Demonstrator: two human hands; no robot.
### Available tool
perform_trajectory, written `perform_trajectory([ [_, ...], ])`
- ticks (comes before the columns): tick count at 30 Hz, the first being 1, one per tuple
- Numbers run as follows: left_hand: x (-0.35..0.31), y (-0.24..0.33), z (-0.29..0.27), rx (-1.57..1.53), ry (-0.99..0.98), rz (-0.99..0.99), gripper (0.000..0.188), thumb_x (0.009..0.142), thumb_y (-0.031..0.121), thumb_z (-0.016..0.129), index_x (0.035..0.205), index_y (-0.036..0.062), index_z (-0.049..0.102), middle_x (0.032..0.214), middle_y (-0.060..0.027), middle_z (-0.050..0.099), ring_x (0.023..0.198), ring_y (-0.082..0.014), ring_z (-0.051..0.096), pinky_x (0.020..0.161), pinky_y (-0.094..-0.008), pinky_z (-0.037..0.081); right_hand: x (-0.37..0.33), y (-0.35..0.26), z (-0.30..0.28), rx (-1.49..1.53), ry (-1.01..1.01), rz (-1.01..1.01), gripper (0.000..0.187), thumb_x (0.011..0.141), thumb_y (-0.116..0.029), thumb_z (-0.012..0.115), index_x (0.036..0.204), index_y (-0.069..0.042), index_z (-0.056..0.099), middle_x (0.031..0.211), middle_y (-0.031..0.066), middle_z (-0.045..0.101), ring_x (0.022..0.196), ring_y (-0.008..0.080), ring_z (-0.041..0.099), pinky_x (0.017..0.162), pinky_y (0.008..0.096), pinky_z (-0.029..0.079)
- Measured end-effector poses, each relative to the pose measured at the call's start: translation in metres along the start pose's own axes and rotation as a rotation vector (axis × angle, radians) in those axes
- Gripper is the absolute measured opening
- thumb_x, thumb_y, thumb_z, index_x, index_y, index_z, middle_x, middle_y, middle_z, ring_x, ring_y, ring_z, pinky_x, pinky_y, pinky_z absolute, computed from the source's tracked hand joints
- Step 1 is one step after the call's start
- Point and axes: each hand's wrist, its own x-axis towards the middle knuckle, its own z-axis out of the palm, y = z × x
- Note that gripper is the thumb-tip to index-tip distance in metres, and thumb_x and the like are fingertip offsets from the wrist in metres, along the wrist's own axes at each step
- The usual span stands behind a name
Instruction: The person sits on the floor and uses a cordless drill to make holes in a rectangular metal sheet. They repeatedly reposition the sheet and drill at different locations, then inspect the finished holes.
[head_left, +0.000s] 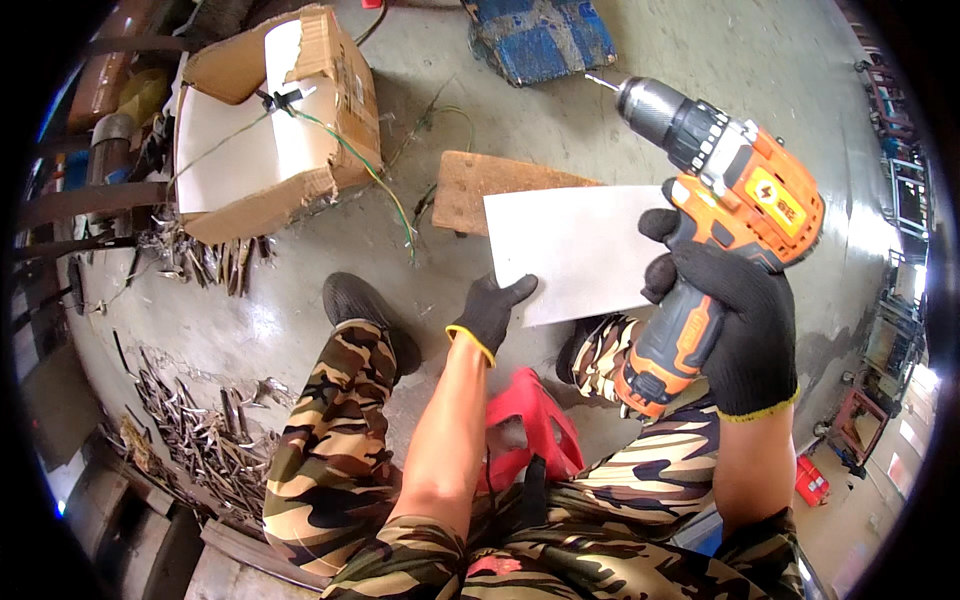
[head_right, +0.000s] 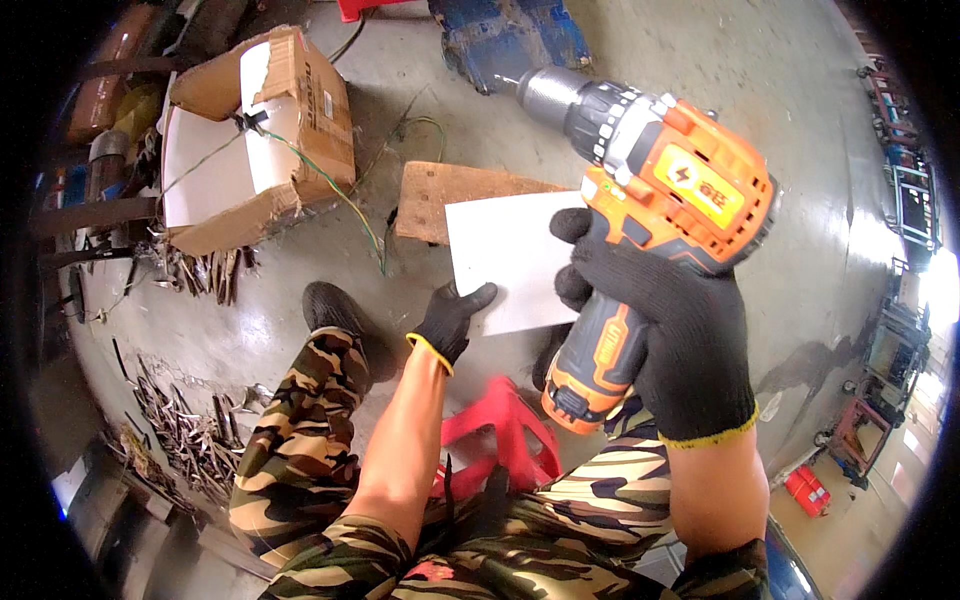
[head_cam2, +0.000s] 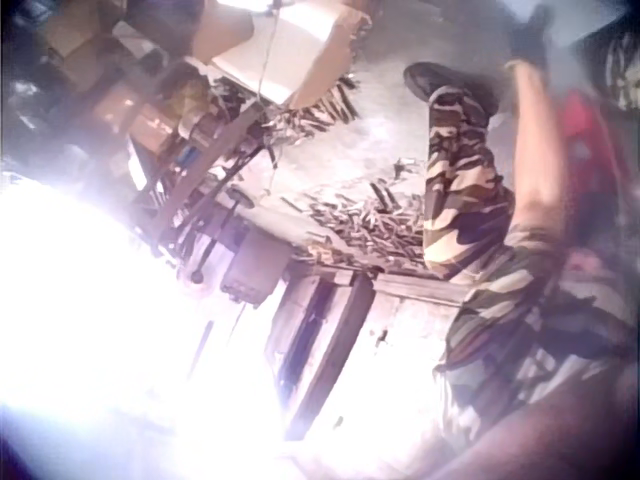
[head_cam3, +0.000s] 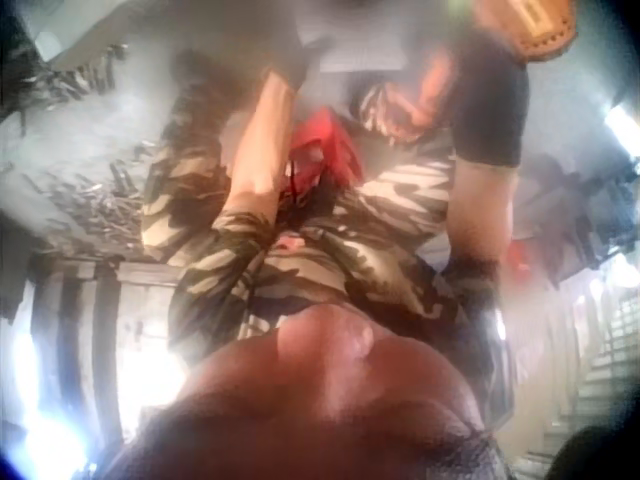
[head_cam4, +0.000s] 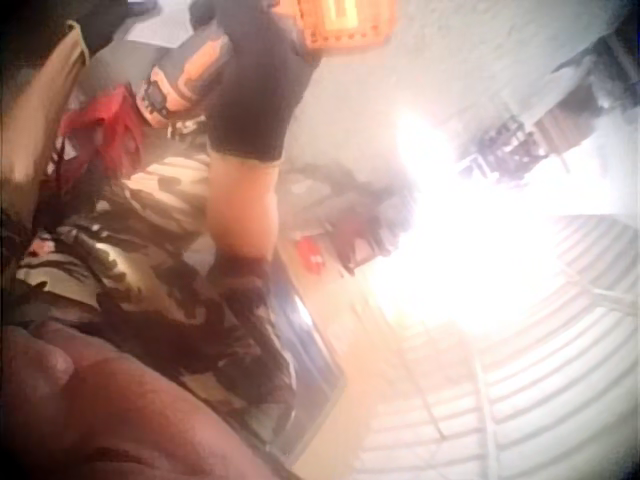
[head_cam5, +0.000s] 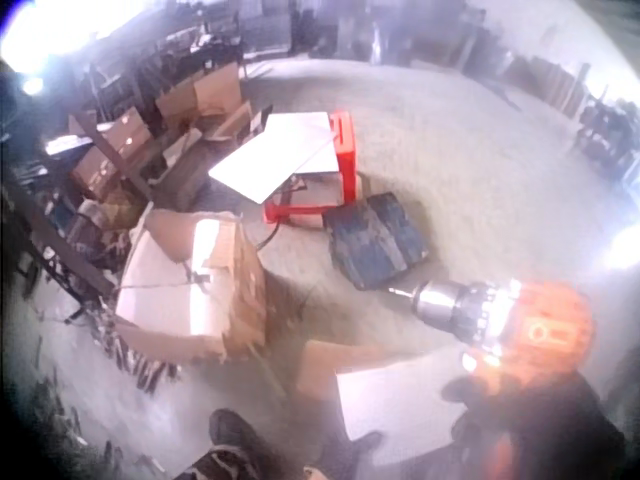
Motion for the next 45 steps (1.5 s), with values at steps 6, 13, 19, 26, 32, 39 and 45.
perform_trajectory([
  [6, -0.036, 0.026, -0.007, -0.051, -0.107, 0.103, 0.04, 0.088, 0.013, 0.075, 0.122, -0.0048, 0.063, 0.114, -0.0119, 0.068, 0.098, -0.0209, 0.067, 0.09, -0.0358, 0.054, -0.006, -0.011, -0.015, 0.007, -0.037, -0.083, 0.029, 0.086, -0.006, 0.063, 0.112, 0.007, 0.062, 0.111, 0.0169, 0.069, 0.081, 0.0193, 0.065, 0.066, 0.0306, 0.057],
  [13, -0.039, 0.036, -0.003, -0.234, -0.161, 0.068, 0.043, 0.087, 0.007, 0.074, 0.126, -0.0045, 0.061, 0.115, -0.0116, 0.068, 0.1, -0.0223, 0.067, 0.09, -0.0364, 0.054, -0.004, -0.013, -0.011, 0.013, -0.059, -0.081, 0.032, 0.088, -0.007, 0.061, 0.117, 0.006, 0.061, 0.112, 0.0167, 0.069, 0.081, 0.0169, 0.066, 0.067, 0.0288, 0.057],
  [19, -0.043, 0.047, 0.005, -0.25, -0.135, 0.106, 0.035, 0.085, 0.007, 0.076, 0.118, -0.0013, 0.065, 0.108, -0.0077, 0.069, 0.094, -0.0176, 0.067, 0.085, -0.0336, 0.054, -0.004, -0.011, -0.008, -0.041, -0.055, -0.093, 0.055, 0.088, -0.01, 0.057, 0.14, 0.007, 0.049, 0.112, 0.0175, 0.067, 0.081, 0.0167, 0.066, 0.076, 0.0309, 0.054],
  [26, -0.031, 0.027, -0.004, -0.156, -0.134, 0.093, 0.039, 0.087, 0.01, 0.077, 0.122, -0.002, 0.066, 0.112, -0.0089, 0.07, 0.099, -0.0186, 0.066, 0.09, -0.0337, 0.052, -0.001, -0.008, 0.001, -0.03, -0.078, -0.078, 0.048, 0.091, -0.008, 0.056, 0.138, 0.005, 0.051, 0.114, 0.0172, 0.067, 0.081, 0.0167, 0.066, 0.076, 0.0312, 0.054],
  [32, -0.027, 0.02, -0.003, -0.12, -0.079, 0.109, 0.037, 0.087, 0.014, 0.078, 0.119, -0.0016, 0.068, 0.11, -0.0078, 0.072, 0.097, -0.0177, 0.066, 0.09, -0.0335, 0.051, 0.002, -0.001, -0.001, -0.044, -0.126, -0.086, 0.045, 0.092, -0.007, 0.057, 0.135, 0.006, 0.052, 0.114, 0.0175, 0.068, 0.081, 0.0167, 0.064, 0.077, 0.0313, 0.054],
  [39, -0.018, 0.007, -0.004, -0.111, -0.035, 0.107, 0.038, 0.086, 0.014, 0.079, 0.119, -0.0016, 0.068, 0.111, -0.0078, 0.072, 0.096, -0.0174, 0.066, 0.089, -0.0319, 0.051, 0.005, 0.001, 0.001, -0.027, -0.124, -0.052, 0.044, 0.091, -0.007, 0.059, 0.133, 0.005, 0.055, 0.115, 0.0171, 0.068, 0.081, 0.0167, 0.064, 0.077, 0.0309, 0.054],
  [45, -0.013, -0.002, 0.005, -0.162, -0.036, 0.085, 0.039, 0.086, 0.014, 0.08, 0.119, -0.0027, 0.068, 0.111, -0.0087, 0.072, 0.096, -0.0179, 0.066, 0.088, -0.0322, 0.052, 0.005, -0.001, 0.007, 0.043, -0.093, -0.052, 0.033, 0.087, 0.0, 0.065, 0.119, 0.005, 0.061, 0.105, 0.0143, 0.071, 0.082, 0.0184, 0.067, 0.074, 0.0296, 0.056],
])
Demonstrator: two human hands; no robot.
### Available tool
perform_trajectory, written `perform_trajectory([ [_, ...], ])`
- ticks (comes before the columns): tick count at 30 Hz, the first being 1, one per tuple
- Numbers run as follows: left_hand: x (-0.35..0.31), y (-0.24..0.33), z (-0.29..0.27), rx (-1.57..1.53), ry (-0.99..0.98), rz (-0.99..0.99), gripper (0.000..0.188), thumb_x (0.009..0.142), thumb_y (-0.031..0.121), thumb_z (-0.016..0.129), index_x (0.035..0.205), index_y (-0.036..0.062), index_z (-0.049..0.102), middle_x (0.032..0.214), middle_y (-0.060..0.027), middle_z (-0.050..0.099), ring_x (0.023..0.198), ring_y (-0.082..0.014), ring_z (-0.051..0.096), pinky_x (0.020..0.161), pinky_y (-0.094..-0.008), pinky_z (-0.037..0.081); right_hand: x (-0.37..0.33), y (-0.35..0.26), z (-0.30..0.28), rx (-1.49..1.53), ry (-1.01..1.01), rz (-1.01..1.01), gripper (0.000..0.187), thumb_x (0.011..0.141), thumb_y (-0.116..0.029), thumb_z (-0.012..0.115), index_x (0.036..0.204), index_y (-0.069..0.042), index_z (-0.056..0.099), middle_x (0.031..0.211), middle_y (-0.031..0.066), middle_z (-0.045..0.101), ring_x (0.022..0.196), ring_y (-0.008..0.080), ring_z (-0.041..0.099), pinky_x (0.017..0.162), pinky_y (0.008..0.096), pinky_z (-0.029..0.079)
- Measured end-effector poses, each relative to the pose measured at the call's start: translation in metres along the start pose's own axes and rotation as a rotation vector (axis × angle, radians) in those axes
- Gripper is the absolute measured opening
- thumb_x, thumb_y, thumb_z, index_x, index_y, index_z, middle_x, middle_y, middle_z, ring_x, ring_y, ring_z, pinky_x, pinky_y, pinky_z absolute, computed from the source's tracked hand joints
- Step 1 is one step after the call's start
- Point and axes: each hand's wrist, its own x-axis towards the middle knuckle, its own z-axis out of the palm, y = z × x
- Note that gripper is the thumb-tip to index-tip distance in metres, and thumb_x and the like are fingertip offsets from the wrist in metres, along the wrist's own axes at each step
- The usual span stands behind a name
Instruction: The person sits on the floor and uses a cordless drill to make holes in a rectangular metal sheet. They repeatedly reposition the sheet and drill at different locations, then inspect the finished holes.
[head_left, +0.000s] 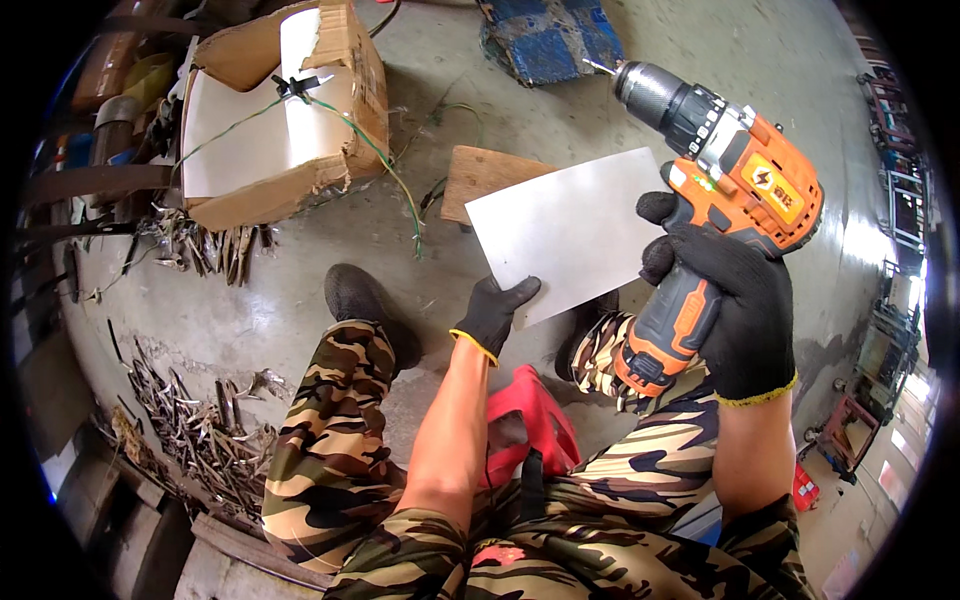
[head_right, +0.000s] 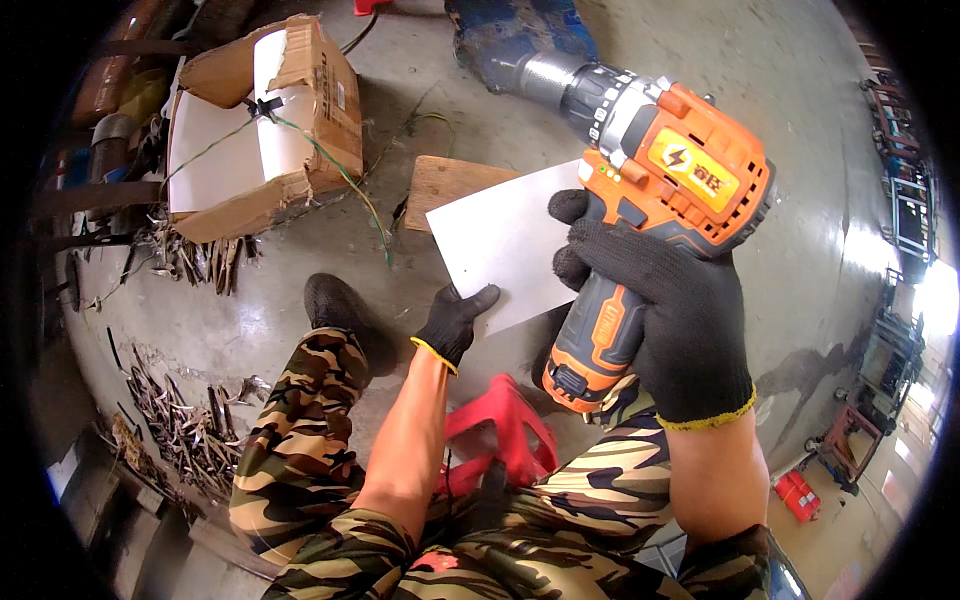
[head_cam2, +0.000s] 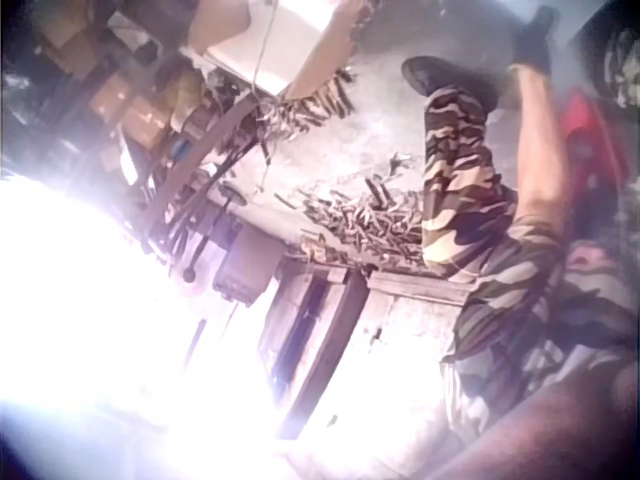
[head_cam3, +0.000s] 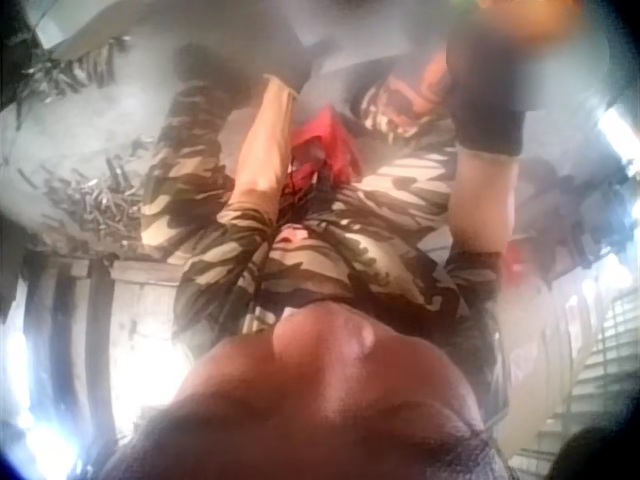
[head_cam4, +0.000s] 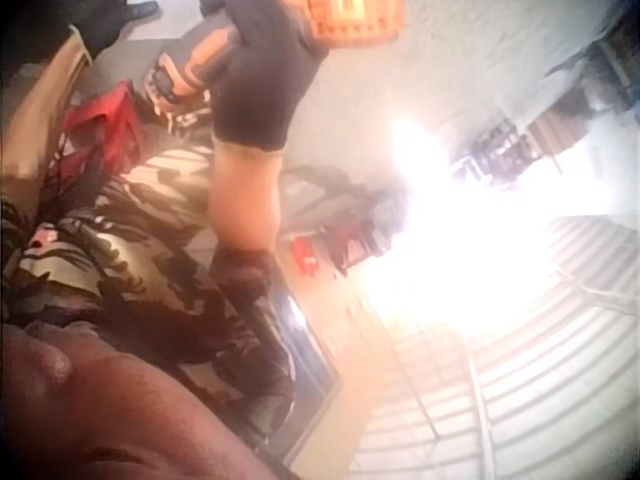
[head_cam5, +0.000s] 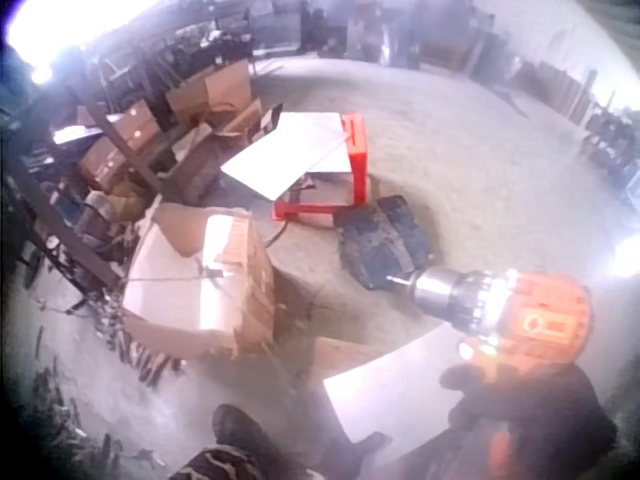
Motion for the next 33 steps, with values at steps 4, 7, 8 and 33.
perform_trajectory([
  [4, 0.005, -0.016, -0.001, -0.015, 0.002, 0.021, 0.039, 0.087, 0.015, 0.08, 0.119, -0.0031, 0.067, 0.111, -0.0091, 0.071, 0.096, -0.0183, 0.066, 0.088, -0.0324, 0.052, 0.0, 0.001, 0.006, -0.051, 0.018, -0.007, 0.033, 0.086, 0.0, 0.066, 0.118, 0.005, 0.061, 0.104, 0.0141, 0.071, 0.081, 0.0181, 0.067, 0.073, 0.0295, 0.056],
  [7, 0.01, -0.035, 0.001, 0.033, 0.011, 0.011, 0.04, 0.087, 0.018, 0.079, 0.119, -0.0019, 0.067, 0.11, -0.0079, 0.071, 0.095, -0.0176, 0.065, 0.086, -0.0327, 0.052, 0.001, 0.0, 0.006, -0.058, 0.03, 0.002, 0.033, 0.085, 0.001, 0.067, 0.117, 0.004, 0.061, 0.103, 0.0137, 0.071, 0.08, 0.0181, 0.067, 0.073, 0.0295, 0.056],
  [8, 0.012, -0.042, 0.001, 0.066, 0.008, -0.004, 0.039, 0.087, 0.019, 0.079, 0.119, -0.0004, 0.067, 0.109, -0.0067, 0.071, 0.094, -0.0169, 0.065, 0.085, -0.0327, 0.051, 0.002, 0.002, 0.005, -0.057, 0.025, 0.007, 0.033, 0.085, 0.001, 0.067, 0.117, 0.004, 0.061, 0.103, 0.0136, 0.071, 0.08, 0.0181, 0.067, 0.073, 0.0296, 0.056],
  [33, 0.054, 0.01, 0.031, 0.451, 0.643, 0.005, 0.056, 0.077, 0.055, 0.075, 0.096, 0.0026, 0.07, 0.095, -0.0218, 0.072, 0.092, -0.0384, 0.069, 0.082, -0.0431, 0.052, 0.07, 0.111, -0.018, -1.038, -0.126, 0.083, 0.035, 0.075, -0.009, 0.077, 0.108, 0.001, 0.072, 0.097, 0.0071, 0.075, 0.087, 0.0137, 0.07, 0.081, 0.0292, 0.055],
])
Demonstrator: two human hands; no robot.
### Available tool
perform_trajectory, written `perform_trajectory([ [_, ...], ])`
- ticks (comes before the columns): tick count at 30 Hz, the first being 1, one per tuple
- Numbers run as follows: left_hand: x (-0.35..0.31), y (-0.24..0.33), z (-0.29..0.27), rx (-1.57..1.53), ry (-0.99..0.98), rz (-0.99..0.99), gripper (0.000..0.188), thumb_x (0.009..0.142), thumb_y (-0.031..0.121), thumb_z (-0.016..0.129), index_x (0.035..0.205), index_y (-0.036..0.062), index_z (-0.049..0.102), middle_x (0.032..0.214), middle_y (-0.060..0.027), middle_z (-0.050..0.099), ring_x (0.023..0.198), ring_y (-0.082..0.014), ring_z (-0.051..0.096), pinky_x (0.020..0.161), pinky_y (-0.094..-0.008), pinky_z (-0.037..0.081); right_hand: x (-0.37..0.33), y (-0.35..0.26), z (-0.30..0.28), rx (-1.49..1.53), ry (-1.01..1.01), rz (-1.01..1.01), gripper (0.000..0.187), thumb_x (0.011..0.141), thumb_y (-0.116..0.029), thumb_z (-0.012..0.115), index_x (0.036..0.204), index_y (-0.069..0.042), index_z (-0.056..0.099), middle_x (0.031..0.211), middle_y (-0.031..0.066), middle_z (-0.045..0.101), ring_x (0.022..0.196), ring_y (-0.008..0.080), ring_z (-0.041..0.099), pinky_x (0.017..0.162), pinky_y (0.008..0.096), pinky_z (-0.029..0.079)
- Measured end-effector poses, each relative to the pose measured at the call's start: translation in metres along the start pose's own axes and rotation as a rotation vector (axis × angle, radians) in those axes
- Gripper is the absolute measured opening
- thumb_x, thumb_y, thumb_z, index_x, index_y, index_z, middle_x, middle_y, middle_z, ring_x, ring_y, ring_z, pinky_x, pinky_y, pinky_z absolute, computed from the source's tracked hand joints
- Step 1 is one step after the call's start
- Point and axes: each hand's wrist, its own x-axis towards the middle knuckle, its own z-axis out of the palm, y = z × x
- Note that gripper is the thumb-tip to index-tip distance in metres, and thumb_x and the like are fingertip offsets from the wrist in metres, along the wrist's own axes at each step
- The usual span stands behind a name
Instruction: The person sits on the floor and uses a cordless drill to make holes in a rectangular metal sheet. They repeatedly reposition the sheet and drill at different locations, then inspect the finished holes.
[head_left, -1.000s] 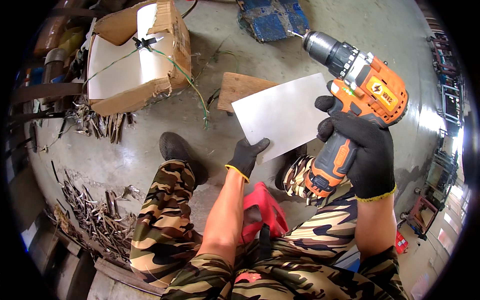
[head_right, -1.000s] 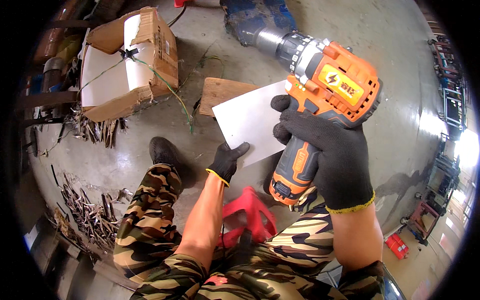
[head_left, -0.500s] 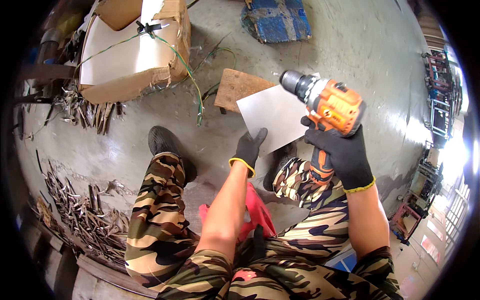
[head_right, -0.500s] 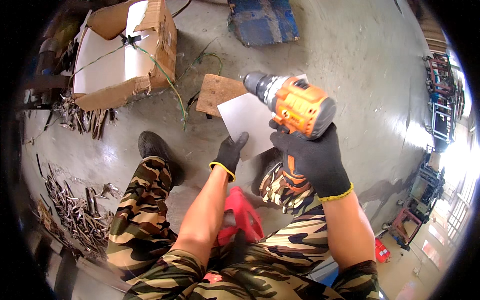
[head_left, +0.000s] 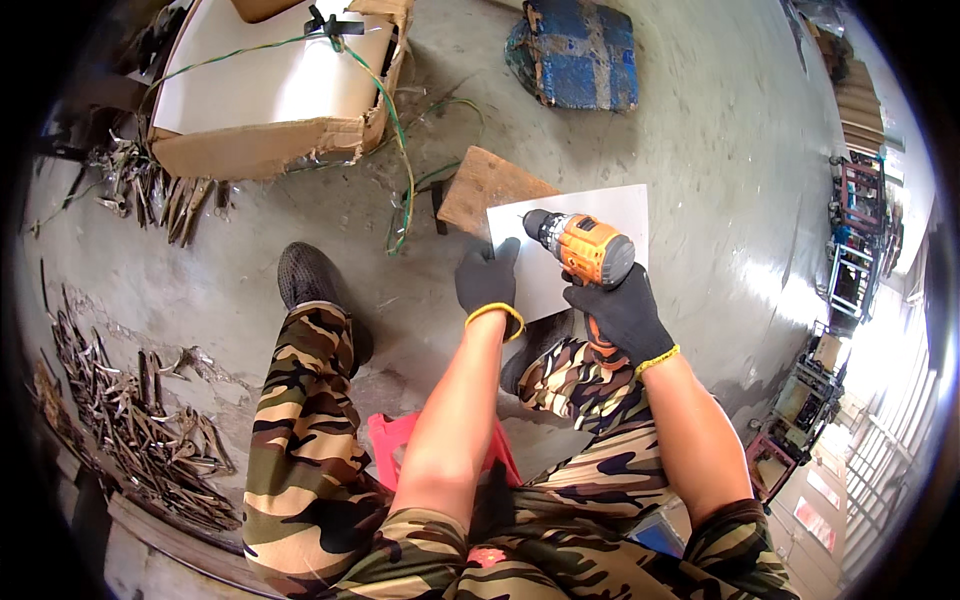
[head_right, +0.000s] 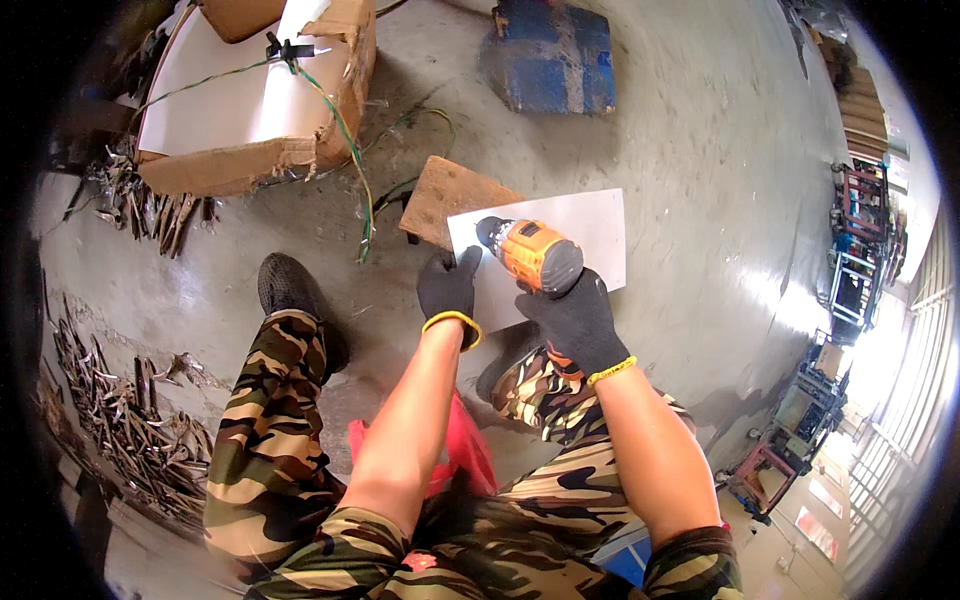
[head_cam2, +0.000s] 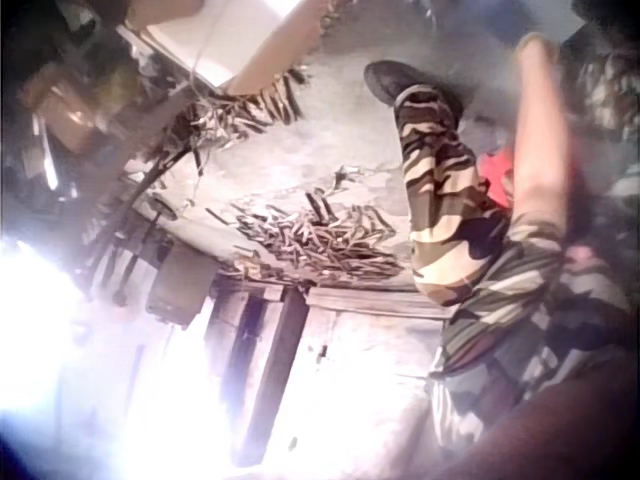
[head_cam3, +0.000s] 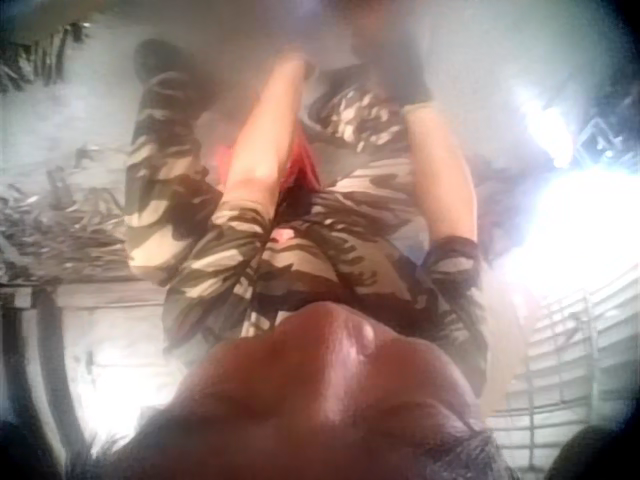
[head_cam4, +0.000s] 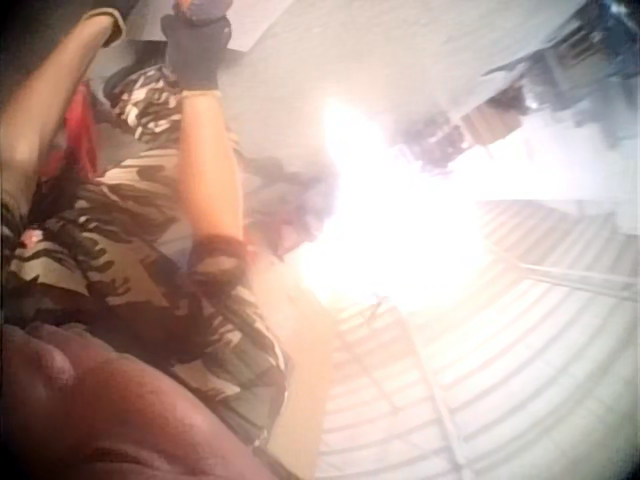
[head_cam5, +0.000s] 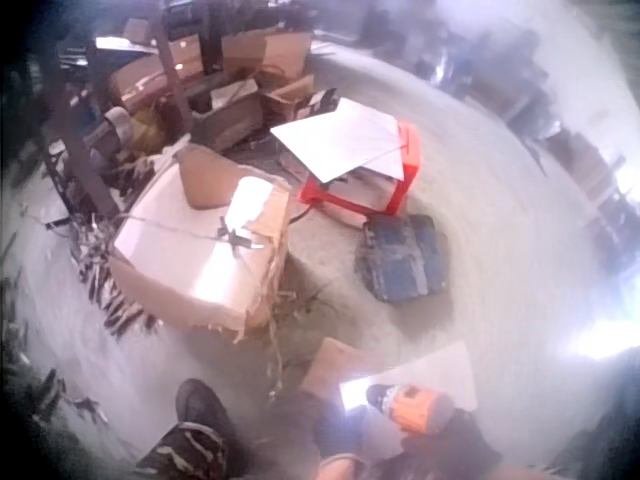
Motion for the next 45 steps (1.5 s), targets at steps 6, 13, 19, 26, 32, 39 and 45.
perform_trajectory([
  [6, -0.007, 0.02, -0.004, 0.042, 0.034, -0.069, 0.057, 0.078, 0.058, 0.071, 0.097, 0.0045, 0.07, 0.098, -0.0214, 0.072, 0.094, -0.0388, 0.069, 0.084, -0.0436, 0.051, 0.012, 0.005, 0.005, -0.03, -0.035, 0.029, 0.034, 0.074, -0.014, 0.077, 0.105, 0.0, 0.073, 0.095, 0.0078, 0.076, 0.086, 0.0157, 0.071, 0.08, 0.0306, 0.055],
  [13, 0.004, 0.015, 0.011, -0.104, 0.09, -0.05, 0.059, 0.081, 0.053, 0.071, 0.108, 0.0017, 0.07, 0.107, -0.0218, 0.072, 0.104, -0.0392, 0.068, 0.087, -0.0442, 0.052, 0.018, 0.009, 0.013, -0.112, -0.04, -0.02, 0.032, 0.075, -0.02, 0.076, 0.102, -0.004, 0.075, 0.093, 0.0114, 0.076, 0.086, 0.0227, 0.073, 0.08, 0.0354, 0.056],
  [19, 0.002, 0.02, 0.012, -0.182, 0.069, -0.081, 0.054, 0.082, 0.048, 0.073, 0.108, 0.0007, 0.07, 0.107, -0.0221, 0.072, 0.104, -0.039, 0.068, 0.087, -0.0427, 0.052, 0.022, 0.012, 0.014, -0.166, -0.04, -0.035, 0.032, 0.075, -0.021, 0.075, 0.101, -0.004, 0.074, 0.091, 0.0119, 0.075, 0.084, 0.0239, 0.073, 0.079, 0.0359, 0.056],
  [26, 0.008, 0.013, 0.016, -0.23, 0.076, -0.069, 0.055, 0.082, 0.049, 0.073, 0.105, -0.0003, 0.07, 0.104, -0.023, 0.072, 0.102, -0.0392, 0.068, 0.086, -0.0418, 0.052, 0.022, 0.007, 0.016, -0.12, -0.038, -0.04, 0.031, 0.075, -0.021, 0.074, 0.1, -0.003, 0.074, 0.089, 0.0119, 0.075, 0.082, 0.0235, 0.072, 0.077, 0.0352, 0.056],
  [32, 0.009, 0.011, 0.017, -0.242, 0.078, -0.048, 0.054, 0.082, 0.049, 0.072, 0.105, 0.0, 0.071, 0.104, -0.0223, 0.072, 0.103, -0.0387, 0.068, 0.086, -0.0414, 0.052, 0.022, 0.002, 0.016, -0.174, -0.039, -0.028, 0.03, 0.076, -0.019, 0.074, 0.1, -0.003, 0.074, 0.09, 0.011, 0.075, 0.082, 0.0227, 0.072, 0.077, 0.0346, 0.056],
  [39, 0.009, 0.014, 0.016, -0.234, 0.058, -0.099, 0.053, 0.082, 0.049, 0.073, 0.106, 0.0012, 0.071, 0.104, -0.0211, 0.073, 0.103, -0.0378, 0.069, 0.086, -0.0409, 0.052, 0.022, 0.003, 0.017, -0.141, -0.041, -0.029, 0.029, 0.076, -0.017, 0.074, 0.1, -0.002, 0.074, 0.09, 0.0107, 0.076, 0.083, 0.0212, 0.072, 0.078, 0.0339, 0.056],
  [45, 0.008, 0.013, 0.017, -0.264, 0.068, -0.097, 0.053, 0.082, 0.049, 0.073, 0.106, 0.0019, 0.072, 0.103, -0.0209, 0.073, 0.102, -0.0375, 0.069, 0.085, -0.041, 0.052, 0.024, 0.004, 0.018, -0.119, -0.049, 0.02, 0.031, 0.075, -0.018, 0.075, 0.102, -0.002, 0.075, 0.091, 0.0096, 0.076, 0.084, 0.0198, 0.072, 0.078, 0.0328, 0.056],
])
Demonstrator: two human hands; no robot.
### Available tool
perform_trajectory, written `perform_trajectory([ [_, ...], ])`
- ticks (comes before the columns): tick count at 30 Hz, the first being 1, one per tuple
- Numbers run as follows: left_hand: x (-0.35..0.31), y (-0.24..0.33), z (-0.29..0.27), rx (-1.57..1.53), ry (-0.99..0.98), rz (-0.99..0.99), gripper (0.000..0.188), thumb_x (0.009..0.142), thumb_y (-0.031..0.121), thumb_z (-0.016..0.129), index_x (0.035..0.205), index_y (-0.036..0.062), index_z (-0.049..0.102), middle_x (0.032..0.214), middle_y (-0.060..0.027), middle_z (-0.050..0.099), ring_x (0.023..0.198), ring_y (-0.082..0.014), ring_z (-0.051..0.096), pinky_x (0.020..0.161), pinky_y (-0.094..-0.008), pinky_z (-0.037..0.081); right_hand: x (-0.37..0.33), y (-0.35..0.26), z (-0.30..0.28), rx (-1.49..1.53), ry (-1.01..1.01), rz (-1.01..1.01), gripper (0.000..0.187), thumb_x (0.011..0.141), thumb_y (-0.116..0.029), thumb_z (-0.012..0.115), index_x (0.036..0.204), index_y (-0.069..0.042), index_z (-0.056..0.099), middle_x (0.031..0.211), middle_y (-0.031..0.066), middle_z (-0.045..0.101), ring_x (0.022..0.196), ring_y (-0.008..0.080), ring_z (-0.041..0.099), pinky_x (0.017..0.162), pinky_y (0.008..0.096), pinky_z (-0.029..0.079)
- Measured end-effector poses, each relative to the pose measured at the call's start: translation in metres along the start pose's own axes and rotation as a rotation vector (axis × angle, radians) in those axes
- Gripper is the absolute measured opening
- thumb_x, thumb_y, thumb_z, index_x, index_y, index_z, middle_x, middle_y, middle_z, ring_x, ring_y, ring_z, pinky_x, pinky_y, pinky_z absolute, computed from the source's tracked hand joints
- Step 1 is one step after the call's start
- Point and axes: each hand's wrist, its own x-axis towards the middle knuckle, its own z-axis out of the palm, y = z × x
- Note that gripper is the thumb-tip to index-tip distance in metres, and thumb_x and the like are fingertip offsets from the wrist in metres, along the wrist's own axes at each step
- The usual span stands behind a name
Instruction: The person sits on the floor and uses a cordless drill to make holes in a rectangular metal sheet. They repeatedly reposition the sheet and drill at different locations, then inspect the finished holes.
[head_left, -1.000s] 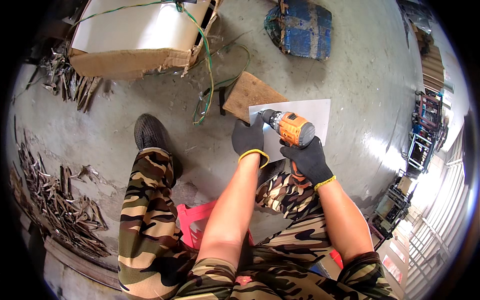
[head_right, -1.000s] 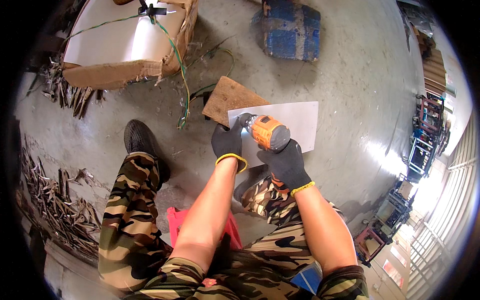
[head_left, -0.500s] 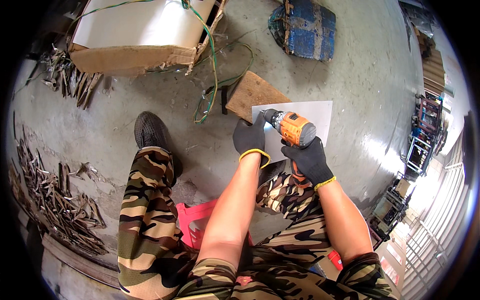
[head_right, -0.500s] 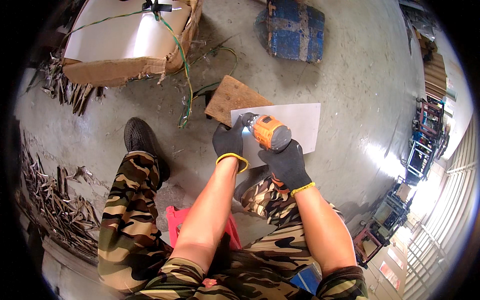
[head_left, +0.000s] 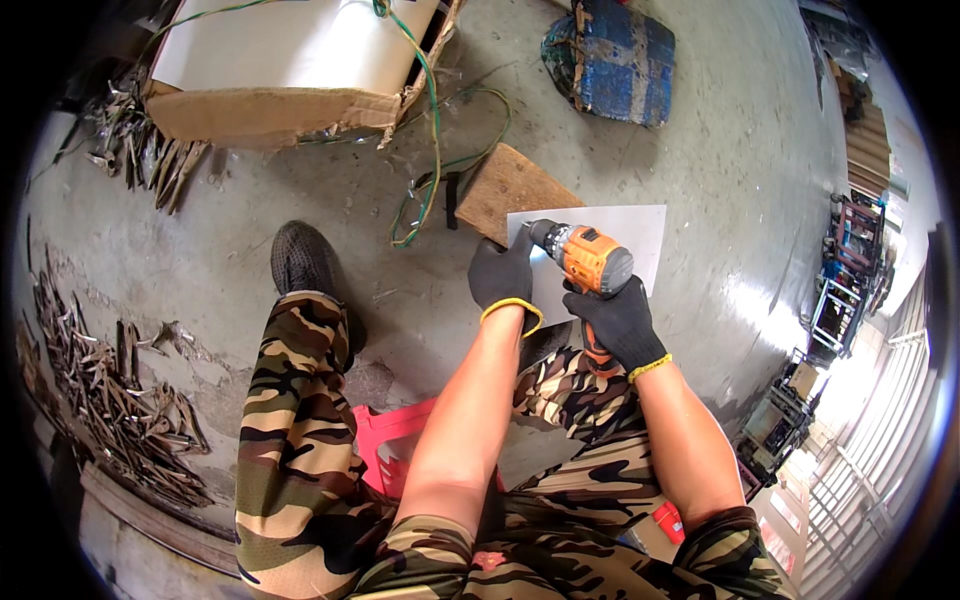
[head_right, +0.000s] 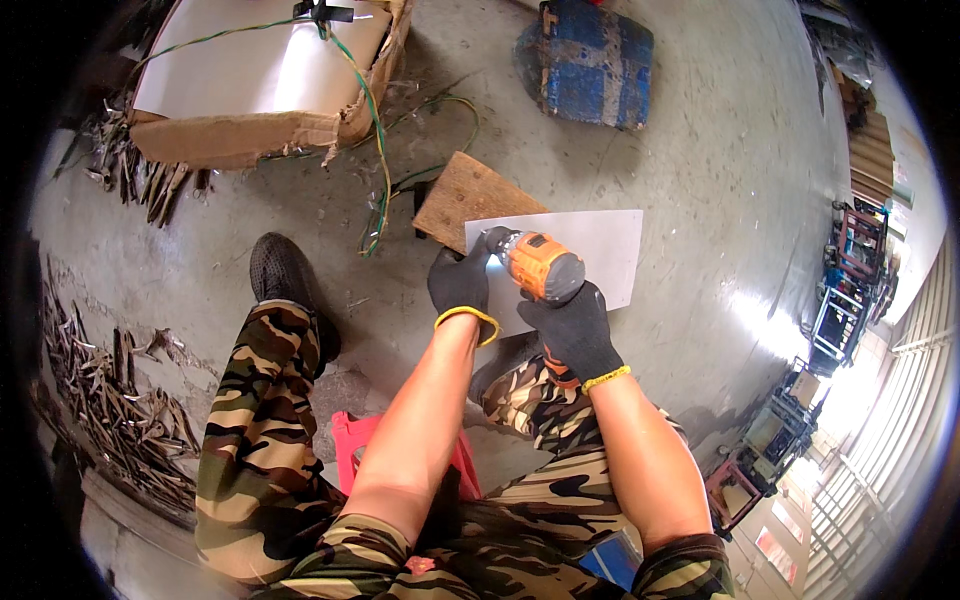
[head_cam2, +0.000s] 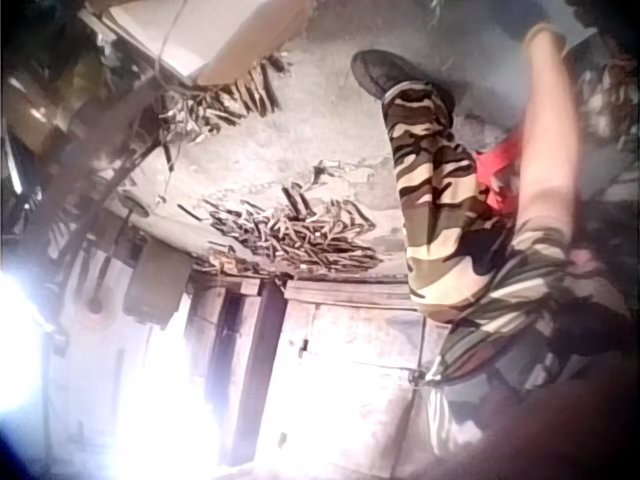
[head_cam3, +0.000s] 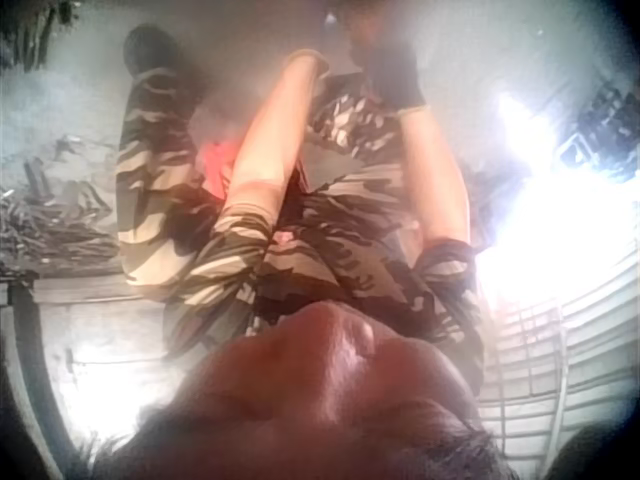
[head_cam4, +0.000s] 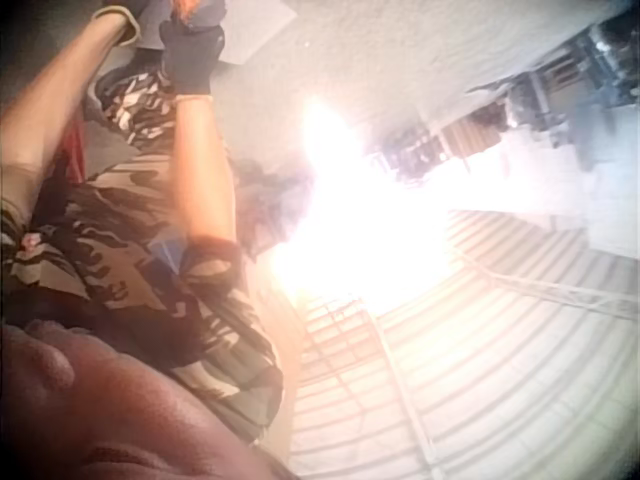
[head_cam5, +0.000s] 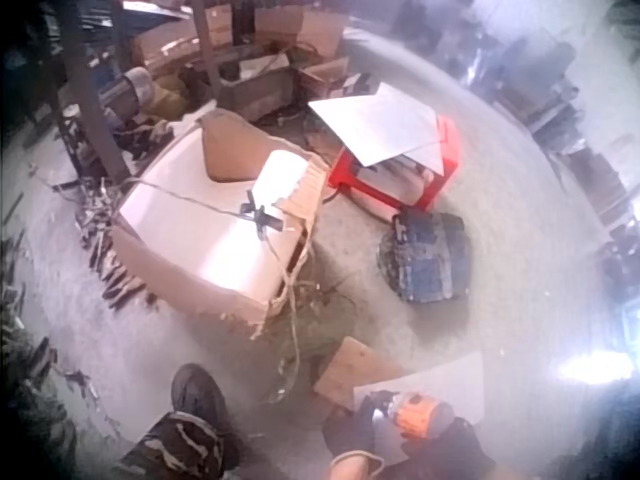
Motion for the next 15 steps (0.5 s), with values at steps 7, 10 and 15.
perform_trajectory([
  [7, 0.004, -0.005, -0.001, 0.011, 0.002, 0.005, 0.054, 0.081, 0.051, 0.073, 0.104, 0.0014, 0.072, 0.102, -0.0215, 0.073, 0.101, -0.0382, 0.069, 0.084, -0.0416, 0.052, 0.002, -0.004, 0.003, -0.059, 0.005, -0.02, 0.028, 0.076, -0.021, 0.075, 0.097, -0.002, 0.074, 0.085, 0.0143, 0.074, 0.079, 0.0262, 0.072, 0.075, 0.0366, 0.055],
  [10, -0.001, 0.004, -0.005, 0.094, -0.024, -0.01, 0.053, 0.081, 0.049, 0.073, 0.104, 0.0012, 0.071, 0.102, -0.0216, 0.073, 0.1, -0.0391, 0.069, 0.083, -0.0423, 0.052, 0.004, -0.011, 0.0, -0.158, 0.033, -0.068, 0.027, 0.076, -0.021, 0.073, 0.094, -0.001, 0.073, 0.081, 0.0188, 0.071, 0.077, 0.0325, 0.071, 0.072, 0.0394, 0.054],
  [15, -0.014, -0.006, -0.025, 0.023, -0.072, 0.084, 0.043, 0.082, 0.036, 0.071, 0.103, -0.0012, 0.068, 0.098, -0.0227, 0.071, 0.095, -0.0384, 0.068, 0.084, -0.0433, 0.052, 0.008, -0.025, 0.001, -0.254, 0.042, -0.048, 0.026, 0.077, -0.021, 0.072, 0.091, 0.0, 0.071, 0.077, 0.0215, 0.069, 0.076, 0.0367, 0.07, 0.07, 0.0419, 0.054],
])
